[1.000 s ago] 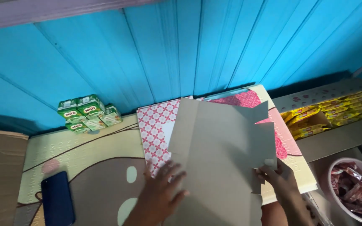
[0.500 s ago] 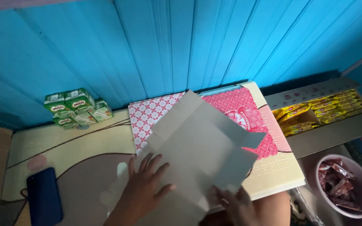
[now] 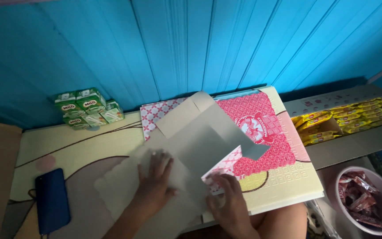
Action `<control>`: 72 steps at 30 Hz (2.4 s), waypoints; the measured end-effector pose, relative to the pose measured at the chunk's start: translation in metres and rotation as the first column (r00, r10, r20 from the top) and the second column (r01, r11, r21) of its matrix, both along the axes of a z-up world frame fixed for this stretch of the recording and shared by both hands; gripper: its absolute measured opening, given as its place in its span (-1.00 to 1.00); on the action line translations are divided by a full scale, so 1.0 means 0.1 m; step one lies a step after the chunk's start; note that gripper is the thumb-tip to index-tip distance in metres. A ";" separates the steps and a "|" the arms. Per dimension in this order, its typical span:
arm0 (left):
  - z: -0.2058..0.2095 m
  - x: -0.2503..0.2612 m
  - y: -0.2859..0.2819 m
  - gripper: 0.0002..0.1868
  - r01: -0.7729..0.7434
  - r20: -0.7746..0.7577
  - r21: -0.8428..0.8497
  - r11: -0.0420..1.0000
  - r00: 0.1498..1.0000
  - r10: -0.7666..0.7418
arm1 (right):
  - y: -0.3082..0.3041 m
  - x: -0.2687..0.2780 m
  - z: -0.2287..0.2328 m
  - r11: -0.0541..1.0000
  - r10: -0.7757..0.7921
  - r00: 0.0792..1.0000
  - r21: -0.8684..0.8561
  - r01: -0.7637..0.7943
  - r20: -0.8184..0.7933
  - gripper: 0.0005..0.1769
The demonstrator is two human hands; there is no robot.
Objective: The person sits at a low table and wraps small snack pieces one at a time in squares of patterned paper, folding the paper over each piece and pressing the folds closed. The wrapped pieces are set on the table and a cardboard mailer is opened and adjusted during the work.
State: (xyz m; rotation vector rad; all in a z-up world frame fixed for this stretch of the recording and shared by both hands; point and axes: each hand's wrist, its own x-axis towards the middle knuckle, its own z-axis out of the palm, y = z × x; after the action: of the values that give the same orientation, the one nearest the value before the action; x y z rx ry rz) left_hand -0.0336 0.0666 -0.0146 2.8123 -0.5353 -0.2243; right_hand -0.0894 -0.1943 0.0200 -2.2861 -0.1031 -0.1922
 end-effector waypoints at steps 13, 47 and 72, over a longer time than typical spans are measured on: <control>0.73 0.18 -0.41 -0.41 -0.046 0.130 -0.403 0.914 0.986 0.107 | 0.26 0.17 0.07 0.982 0.106 0.973 -0.176 -0.070 0.203 -0.29; 0.29 0.25 -0.69 -0.79 -0.087 0.117 -0.541 0.837 0.977 0.177 | 0.00 0.21 0.01 0.954 0.085 0.989 -0.297 -0.046 0.122 -0.33; 0.28 0.23 -0.61 -0.88 -0.003 0.127 -0.642 0.767 0.986 0.110 | 0.24 0.08 0.08 0.948 0.153 0.981 -0.297 -0.112 0.116 -0.38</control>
State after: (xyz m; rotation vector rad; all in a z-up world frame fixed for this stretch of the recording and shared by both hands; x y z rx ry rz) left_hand -0.0108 0.0057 0.0138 2.1684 -0.4481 0.1757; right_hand -0.0817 -0.1707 0.0280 -2.5449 -0.3789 -0.2804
